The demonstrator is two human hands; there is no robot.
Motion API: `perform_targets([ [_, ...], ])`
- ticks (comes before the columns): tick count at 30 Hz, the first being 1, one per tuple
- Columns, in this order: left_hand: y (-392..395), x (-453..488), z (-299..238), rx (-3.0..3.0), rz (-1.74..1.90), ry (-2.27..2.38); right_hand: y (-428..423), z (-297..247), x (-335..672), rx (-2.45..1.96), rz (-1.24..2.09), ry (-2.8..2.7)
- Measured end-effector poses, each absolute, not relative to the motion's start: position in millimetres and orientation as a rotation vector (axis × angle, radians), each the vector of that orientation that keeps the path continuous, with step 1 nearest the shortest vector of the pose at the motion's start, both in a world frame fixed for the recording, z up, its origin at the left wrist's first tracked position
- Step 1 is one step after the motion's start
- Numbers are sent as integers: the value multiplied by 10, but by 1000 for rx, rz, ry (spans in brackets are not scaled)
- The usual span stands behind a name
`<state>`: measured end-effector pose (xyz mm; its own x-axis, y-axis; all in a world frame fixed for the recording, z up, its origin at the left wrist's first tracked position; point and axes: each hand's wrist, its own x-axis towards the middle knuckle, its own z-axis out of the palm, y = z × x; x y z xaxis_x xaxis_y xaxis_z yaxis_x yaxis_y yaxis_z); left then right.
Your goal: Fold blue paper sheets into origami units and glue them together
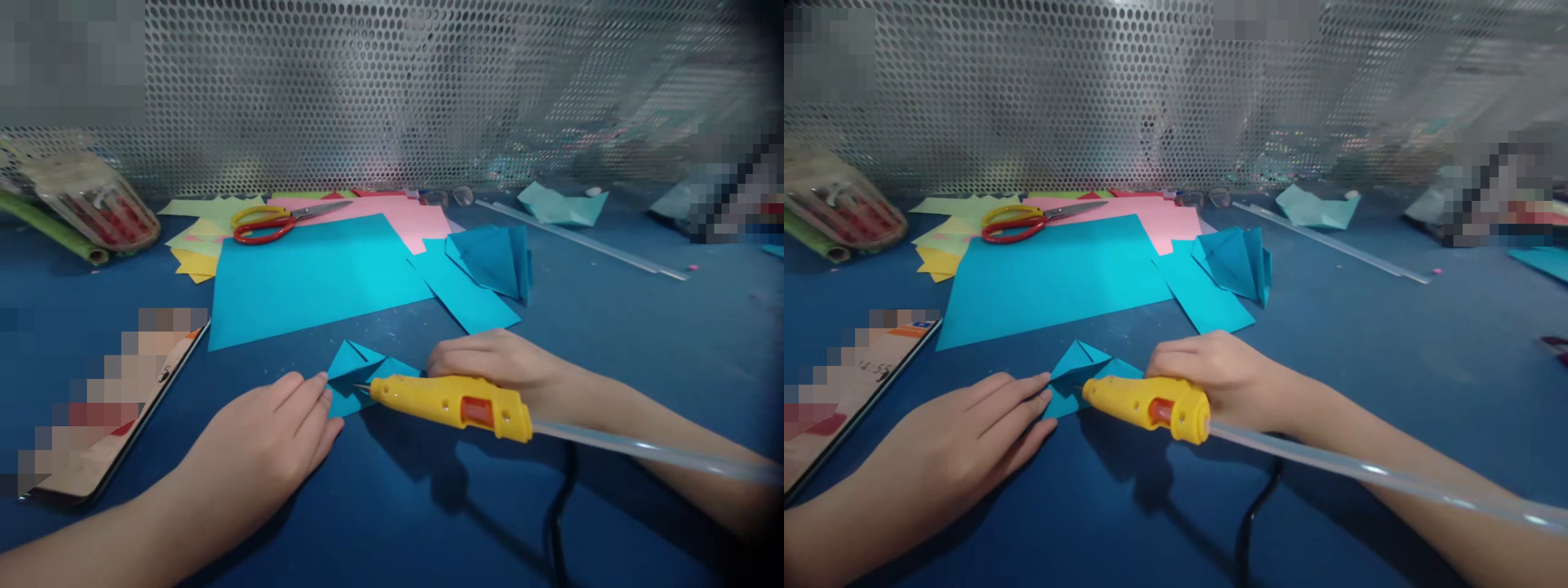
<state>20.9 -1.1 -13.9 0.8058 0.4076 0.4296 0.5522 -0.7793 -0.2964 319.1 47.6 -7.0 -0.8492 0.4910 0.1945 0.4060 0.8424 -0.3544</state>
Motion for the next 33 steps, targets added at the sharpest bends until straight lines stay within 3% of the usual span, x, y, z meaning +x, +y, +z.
perform_targets([
  [13, -17, 222, -133, -2563, -507, -735, 444, 7, 3135, -709, 705, -2741],
  [33, -23, 227, -147, -2539, -521, -720, 450, -177, 3152, -829, 560, -2708],
])
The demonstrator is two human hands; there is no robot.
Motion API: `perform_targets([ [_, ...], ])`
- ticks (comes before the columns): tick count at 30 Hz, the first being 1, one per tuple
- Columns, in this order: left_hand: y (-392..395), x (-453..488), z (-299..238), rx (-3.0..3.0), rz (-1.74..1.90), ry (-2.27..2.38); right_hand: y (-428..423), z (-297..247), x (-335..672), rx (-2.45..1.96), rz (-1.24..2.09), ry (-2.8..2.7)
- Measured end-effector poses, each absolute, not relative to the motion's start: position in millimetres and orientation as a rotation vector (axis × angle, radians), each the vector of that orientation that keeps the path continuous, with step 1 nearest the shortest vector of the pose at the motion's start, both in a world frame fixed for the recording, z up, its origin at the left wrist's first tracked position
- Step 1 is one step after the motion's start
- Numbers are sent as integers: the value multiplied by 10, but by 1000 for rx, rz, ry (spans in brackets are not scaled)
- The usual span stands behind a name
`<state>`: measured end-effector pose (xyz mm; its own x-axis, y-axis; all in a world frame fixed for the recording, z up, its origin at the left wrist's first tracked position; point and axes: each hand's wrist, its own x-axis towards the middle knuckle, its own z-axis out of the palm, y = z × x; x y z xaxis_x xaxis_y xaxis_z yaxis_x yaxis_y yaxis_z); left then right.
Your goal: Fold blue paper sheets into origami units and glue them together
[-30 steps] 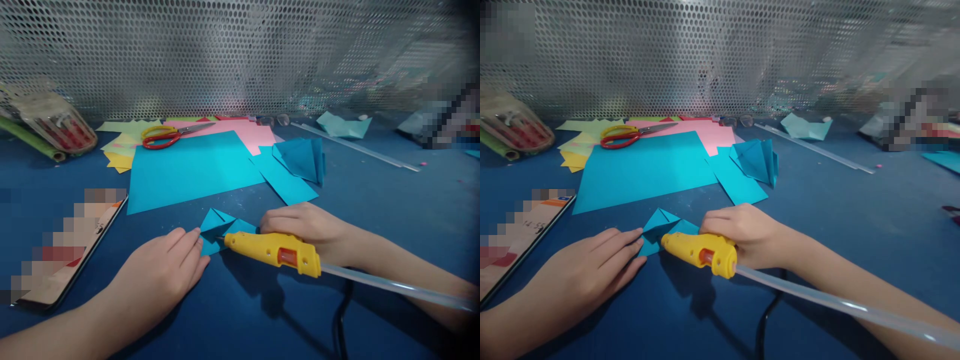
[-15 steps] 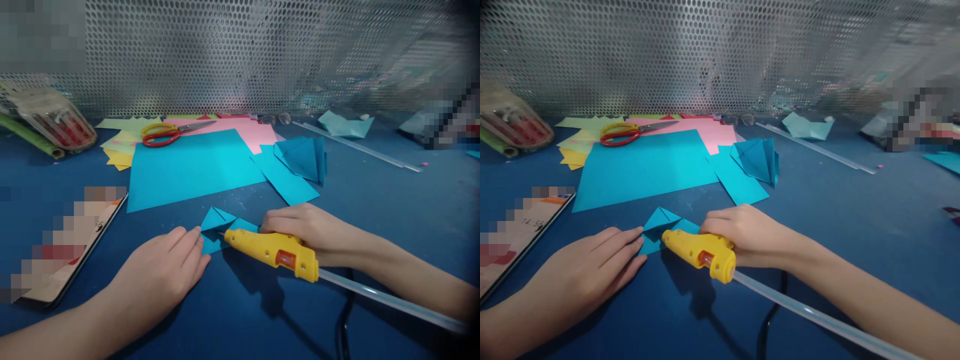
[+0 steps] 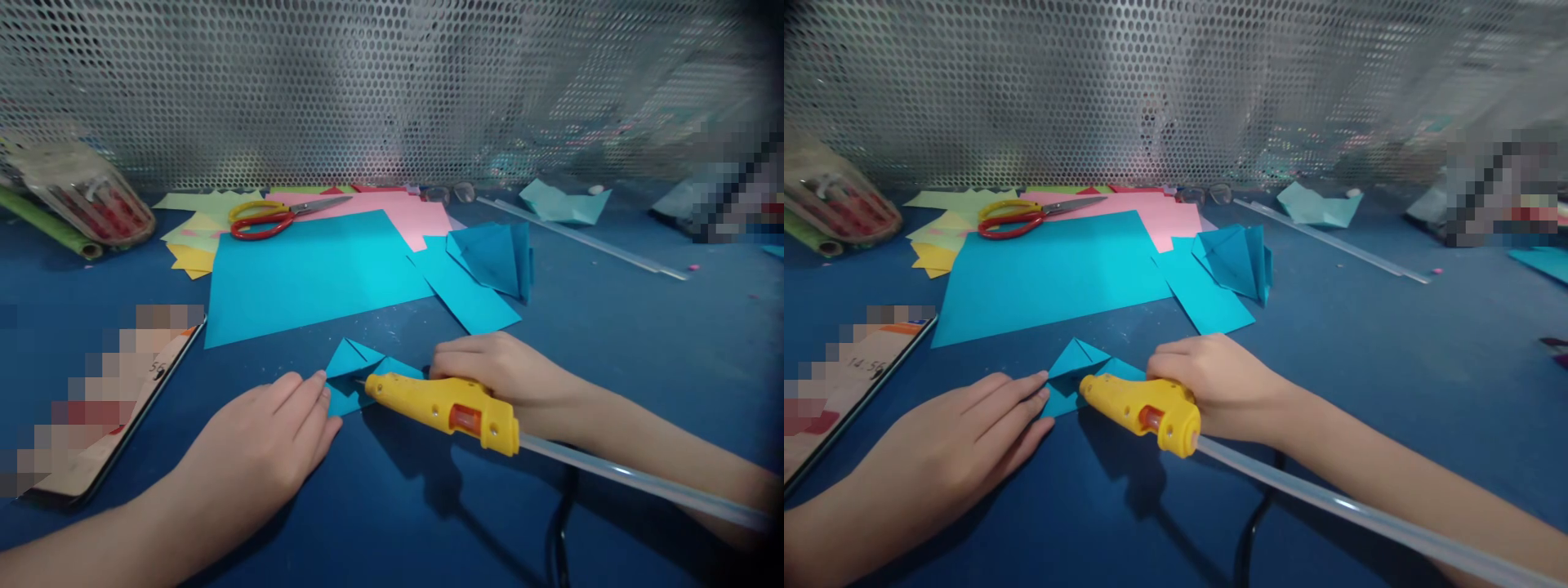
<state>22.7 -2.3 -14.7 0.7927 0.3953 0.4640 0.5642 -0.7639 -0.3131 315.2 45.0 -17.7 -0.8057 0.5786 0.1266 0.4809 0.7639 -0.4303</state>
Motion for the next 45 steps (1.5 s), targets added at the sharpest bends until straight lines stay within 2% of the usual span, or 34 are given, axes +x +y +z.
perform_targets([
  [10, -32, 229, -145, -2545, -517, -716, 466, -246, 3177, -822, 483, -2680],
  [45, -17, 215, -152, -2556, -488, -707, 504, -216, 3305, -728, 586, -2774],
])
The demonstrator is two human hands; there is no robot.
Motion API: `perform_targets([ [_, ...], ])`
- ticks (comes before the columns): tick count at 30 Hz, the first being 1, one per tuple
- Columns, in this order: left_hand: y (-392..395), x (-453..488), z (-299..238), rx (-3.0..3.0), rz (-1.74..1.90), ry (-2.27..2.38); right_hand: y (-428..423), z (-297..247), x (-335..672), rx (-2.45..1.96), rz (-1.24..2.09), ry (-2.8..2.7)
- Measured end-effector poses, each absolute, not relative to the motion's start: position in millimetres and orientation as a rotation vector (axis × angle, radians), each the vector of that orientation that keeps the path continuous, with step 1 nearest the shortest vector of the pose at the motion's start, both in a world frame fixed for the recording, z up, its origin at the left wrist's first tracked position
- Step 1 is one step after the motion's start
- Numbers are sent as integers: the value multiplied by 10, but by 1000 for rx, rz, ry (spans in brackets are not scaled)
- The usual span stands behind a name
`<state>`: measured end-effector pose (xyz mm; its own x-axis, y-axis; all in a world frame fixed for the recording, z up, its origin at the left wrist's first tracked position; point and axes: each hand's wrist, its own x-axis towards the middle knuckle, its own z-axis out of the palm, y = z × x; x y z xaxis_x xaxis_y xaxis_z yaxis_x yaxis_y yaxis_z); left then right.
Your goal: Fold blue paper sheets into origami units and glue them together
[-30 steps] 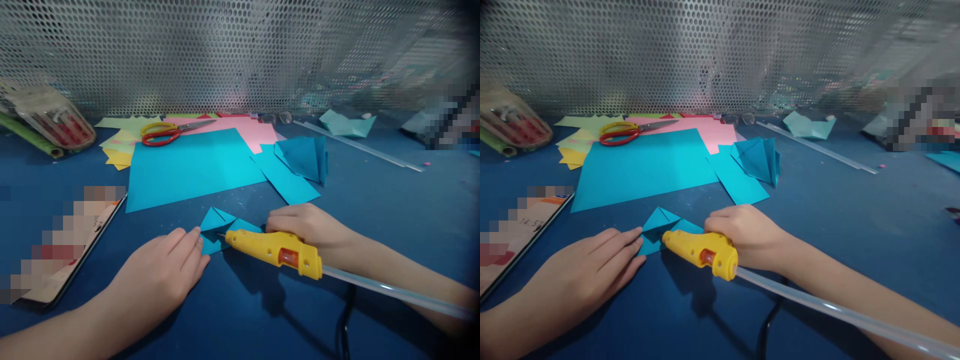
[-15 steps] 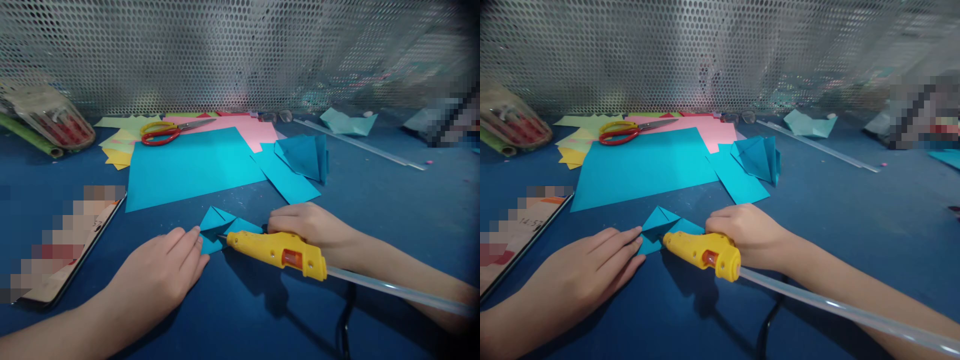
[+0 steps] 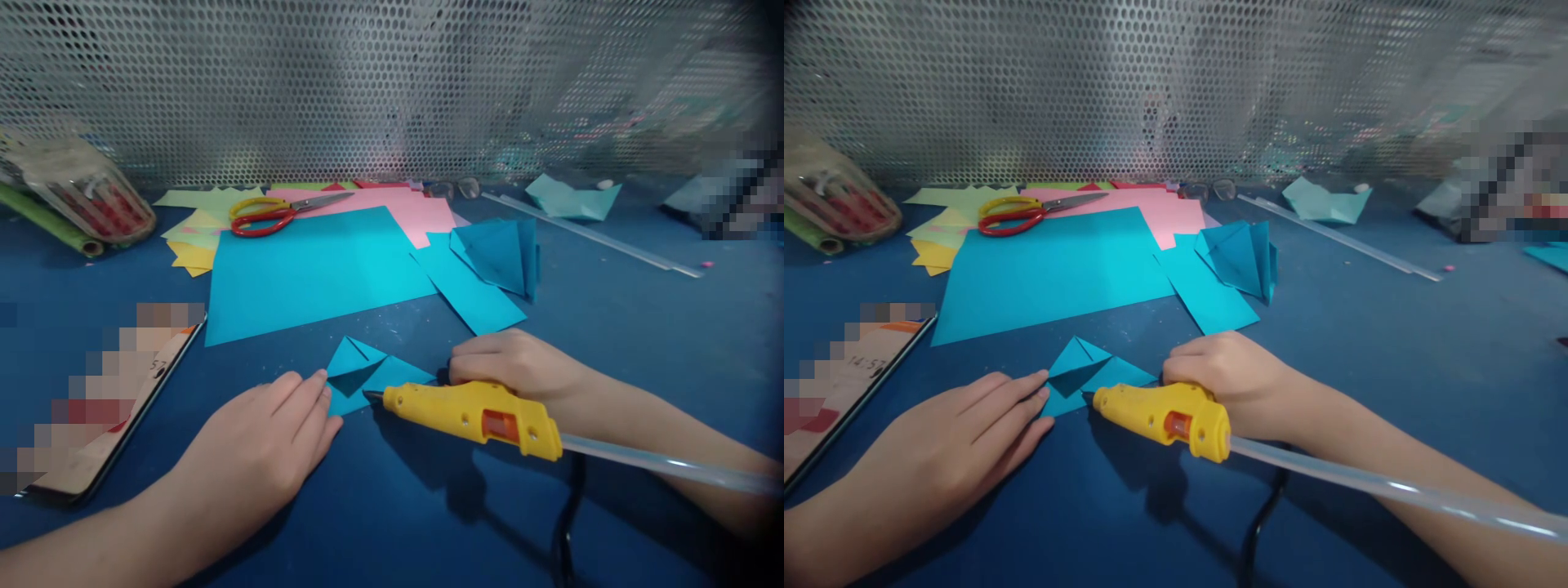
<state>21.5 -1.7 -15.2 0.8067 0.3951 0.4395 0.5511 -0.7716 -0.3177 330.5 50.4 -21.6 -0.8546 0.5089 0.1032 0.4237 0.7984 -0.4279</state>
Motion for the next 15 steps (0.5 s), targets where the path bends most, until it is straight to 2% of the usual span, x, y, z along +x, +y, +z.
perform_targets([
  [15, -14, 226, -155, -2569, -489, -706, 515, -215, 3373, -802, 579, -2788],
])
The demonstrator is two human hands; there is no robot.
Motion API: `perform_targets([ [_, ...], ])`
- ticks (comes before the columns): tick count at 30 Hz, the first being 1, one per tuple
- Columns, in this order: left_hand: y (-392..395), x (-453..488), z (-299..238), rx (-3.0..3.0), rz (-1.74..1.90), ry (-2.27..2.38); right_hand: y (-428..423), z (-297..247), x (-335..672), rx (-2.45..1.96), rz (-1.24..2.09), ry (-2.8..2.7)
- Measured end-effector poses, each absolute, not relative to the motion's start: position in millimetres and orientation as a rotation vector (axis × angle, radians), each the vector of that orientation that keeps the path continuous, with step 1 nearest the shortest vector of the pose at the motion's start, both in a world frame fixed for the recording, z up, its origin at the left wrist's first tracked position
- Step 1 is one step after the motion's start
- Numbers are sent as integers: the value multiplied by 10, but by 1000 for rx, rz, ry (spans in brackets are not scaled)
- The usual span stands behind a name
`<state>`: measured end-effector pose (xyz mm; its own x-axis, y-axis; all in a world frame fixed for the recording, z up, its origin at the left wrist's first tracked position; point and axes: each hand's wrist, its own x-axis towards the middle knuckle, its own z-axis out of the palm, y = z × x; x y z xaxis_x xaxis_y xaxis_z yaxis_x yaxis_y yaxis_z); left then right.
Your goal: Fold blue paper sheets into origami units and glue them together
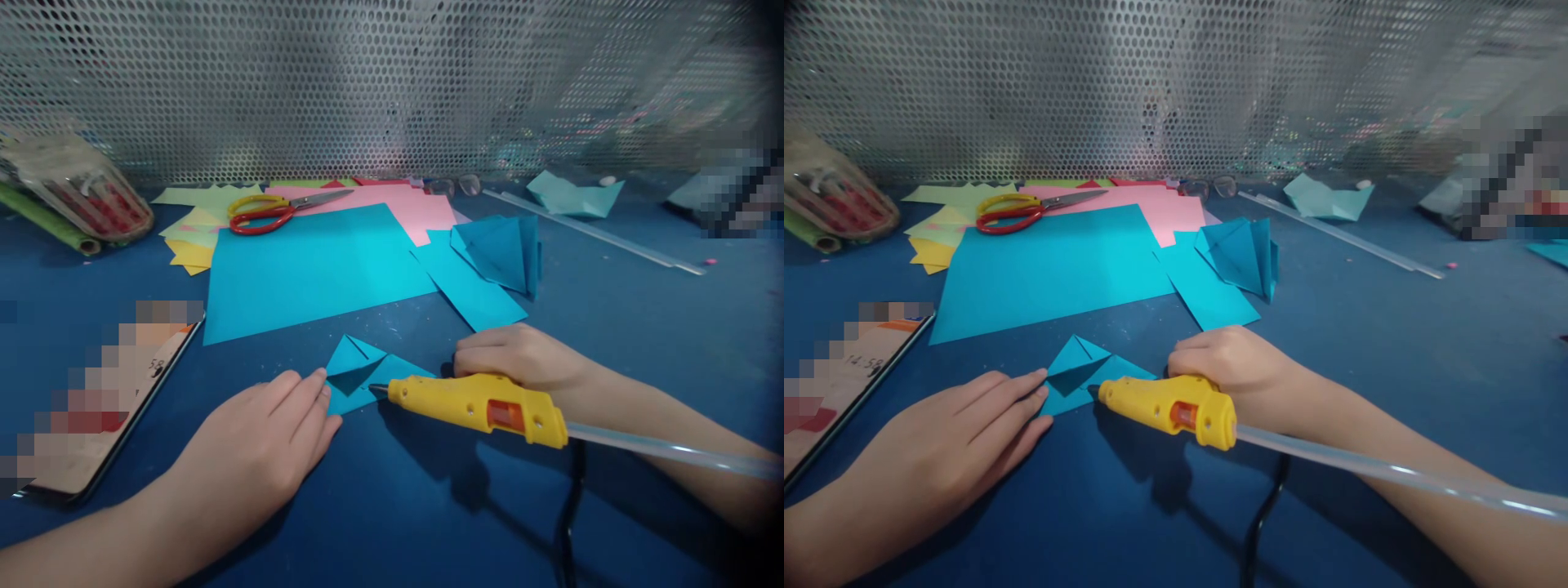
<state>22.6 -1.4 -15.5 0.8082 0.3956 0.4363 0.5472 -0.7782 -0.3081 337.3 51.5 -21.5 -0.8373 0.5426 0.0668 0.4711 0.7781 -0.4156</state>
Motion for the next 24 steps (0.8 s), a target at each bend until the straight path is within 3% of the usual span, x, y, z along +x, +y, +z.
perform_targets([
  [24, -8, 217, -167, -2553, -467, -698, 552, -251, 3350, -870, 481, -2751],
])
